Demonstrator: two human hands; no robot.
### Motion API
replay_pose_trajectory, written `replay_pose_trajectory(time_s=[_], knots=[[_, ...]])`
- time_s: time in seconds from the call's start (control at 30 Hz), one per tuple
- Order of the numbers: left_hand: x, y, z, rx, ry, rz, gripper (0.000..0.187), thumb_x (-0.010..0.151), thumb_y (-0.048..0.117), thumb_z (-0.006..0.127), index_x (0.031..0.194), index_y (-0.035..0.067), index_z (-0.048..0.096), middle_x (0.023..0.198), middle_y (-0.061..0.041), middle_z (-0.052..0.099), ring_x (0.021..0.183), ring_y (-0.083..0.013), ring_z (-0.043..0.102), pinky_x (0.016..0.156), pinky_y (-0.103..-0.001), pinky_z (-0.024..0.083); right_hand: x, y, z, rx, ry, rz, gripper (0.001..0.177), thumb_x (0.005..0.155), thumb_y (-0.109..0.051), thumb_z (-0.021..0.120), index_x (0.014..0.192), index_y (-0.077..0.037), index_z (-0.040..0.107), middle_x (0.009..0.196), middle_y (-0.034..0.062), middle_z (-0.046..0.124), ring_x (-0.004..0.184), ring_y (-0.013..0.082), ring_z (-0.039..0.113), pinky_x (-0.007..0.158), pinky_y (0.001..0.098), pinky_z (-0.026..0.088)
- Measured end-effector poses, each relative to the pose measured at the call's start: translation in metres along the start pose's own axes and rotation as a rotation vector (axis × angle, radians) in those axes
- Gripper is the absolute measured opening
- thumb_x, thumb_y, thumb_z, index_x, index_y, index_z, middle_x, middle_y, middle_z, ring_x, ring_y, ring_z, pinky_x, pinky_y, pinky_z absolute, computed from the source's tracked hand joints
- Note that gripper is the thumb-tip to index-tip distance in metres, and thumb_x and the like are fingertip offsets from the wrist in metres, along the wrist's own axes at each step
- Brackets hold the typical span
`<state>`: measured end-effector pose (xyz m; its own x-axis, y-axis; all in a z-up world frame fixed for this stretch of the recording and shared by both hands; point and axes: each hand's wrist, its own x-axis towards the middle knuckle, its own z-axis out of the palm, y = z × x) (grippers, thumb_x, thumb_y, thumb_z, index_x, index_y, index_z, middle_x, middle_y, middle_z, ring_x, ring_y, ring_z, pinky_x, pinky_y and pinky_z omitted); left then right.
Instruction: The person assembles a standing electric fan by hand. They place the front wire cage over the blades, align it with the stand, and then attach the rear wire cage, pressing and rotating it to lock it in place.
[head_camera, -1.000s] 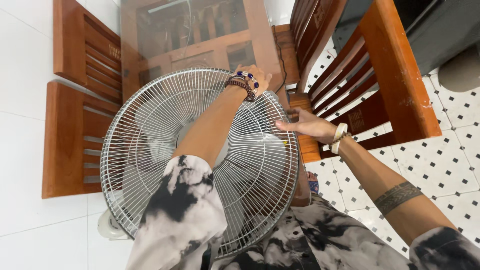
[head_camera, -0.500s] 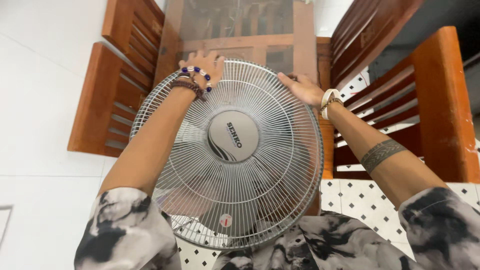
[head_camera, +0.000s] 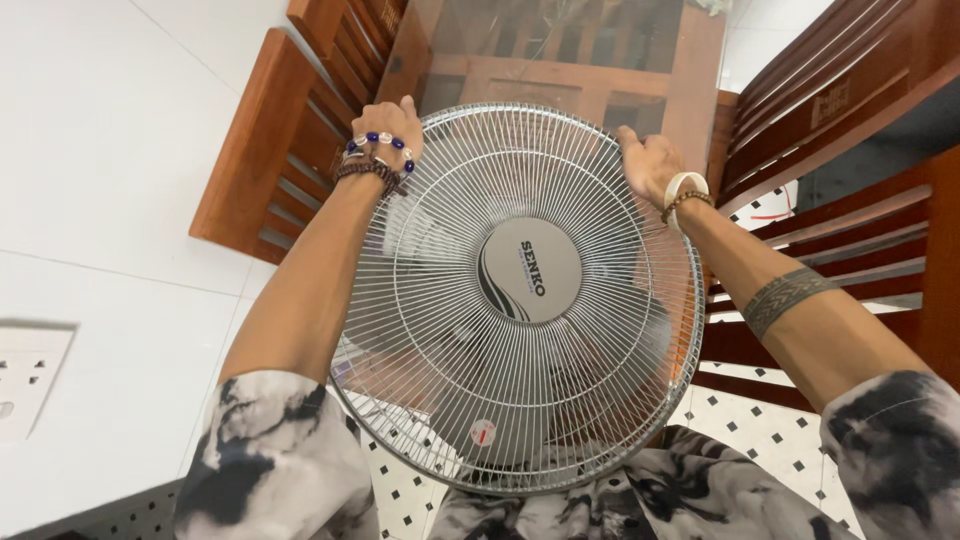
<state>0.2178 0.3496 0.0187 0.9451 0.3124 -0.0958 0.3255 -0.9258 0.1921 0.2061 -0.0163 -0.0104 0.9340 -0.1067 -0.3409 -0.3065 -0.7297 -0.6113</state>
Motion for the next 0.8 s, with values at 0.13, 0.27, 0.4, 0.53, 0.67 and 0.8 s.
replay_pose_trajectory(time_s=[0.13, 0.27, 0.4, 0.53, 0.67, 0.8], knots=[[-0.006, 0.005, -0.006, -0.019, 0.051, 0.012, 0.067, 0.108, 0.046, 0.028, 0.107, -0.003, 0.073, 0.108, -0.029, 0.068, 0.105, -0.0467, 0.065, 0.097, -0.052, 0.051, 0.0, 0.002, -0.001, -0.006, 0.0, -0.005, 0.069, 0.103, -0.053, 0.04, 0.119, 0.008, 0.067, 0.12, 0.031, 0.066, 0.117, 0.0417, 0.062, 0.105, 0.0483, 0.044], [-0.039, 0.024, -0.027, 0.006, 0.093, 0.09, 0.054, 0.106, 0.045, 0.031, 0.117, 0.006, 0.067, 0.116, -0.021, 0.068, 0.111, -0.04, 0.064, 0.101, -0.062, 0.043, 0.002, 0.006, -0.002, 0.002, 0.002, -0.089, 0.064, 0.102, -0.049, 0.04, 0.124, 0.005, 0.065, 0.123, 0.0293, 0.066, 0.118, 0.0406, 0.062, 0.106, 0.0477, 0.043], [-0.101, 0.012, -0.037, -0.056, 0.09, 0.085, 0.047, 0.102, 0.048, 0.042, 0.13, 0.013, 0.057, 0.14, -0.013, 0.054, 0.128, -0.0359, 0.053, 0.104, -0.067, 0.037, -0.006, 0.013, -0.004, -0.044, 0.007, -0.343, 0.062, 0.104, -0.05, 0.042, 0.134, 0.002, 0.057, 0.125, 0.029, 0.062, 0.121, 0.0414, 0.057, 0.106, 0.0493, 0.041], [-0.188, -0.02, -0.03, -0.135, 0.307, 0.073, 0.05, 0.098, 0.047, 0.049, 0.14, 0.018, 0.051, 0.151, -0.008, 0.046, 0.139, -0.0351, 0.044, 0.104, -0.069, 0.036, -0.051, -0.004, 0.0, -0.167, 0.142, -0.74, 0.058, 0.104, -0.044, 0.057, 0.139, 0.002, 0.056, 0.126, 0.0324, 0.055, 0.116, 0.0465, 0.052, 0.104, 0.054, 0.039], [-0.261, -0.023, -0.027, -0.209, 0.393, -0.17, 0.055, 0.101, 0.052, 0.049, 0.147, 0.021, 0.045, 0.156, -0.012, 0.038, 0.141, -0.0414, 0.038, 0.104, -0.072, 0.032, -0.104, -0.062, 0.01, -0.104, 0.041, -1.14, 0.054, 0.097, -0.037, 0.065, 0.135, 0.001, 0.059, 0.133, 0.0249, 0.056, 0.126, 0.0411, 0.051, 0.109, 0.0557, 0.037], [-0.326, -0.01, -0.023, -0.376, 0.387, -0.497, 0.067, 0.097, 0.054, 0.046, 0.152, 0.018, 0.035, 0.156, -0.018, 0.034, 0.138, -0.0485, 0.036, 0.1, -0.066, 0.039, -0.15, -0.125, 0.048, -0.181, -0.199, -1.485, 0.052, 0.099, -0.039, 0.061, 0.137, -0.003, 0.059, 0.137, 0.017, 0.058, 0.131, 0.0343, 0.051, 0.114, 0.0545, 0.032]])
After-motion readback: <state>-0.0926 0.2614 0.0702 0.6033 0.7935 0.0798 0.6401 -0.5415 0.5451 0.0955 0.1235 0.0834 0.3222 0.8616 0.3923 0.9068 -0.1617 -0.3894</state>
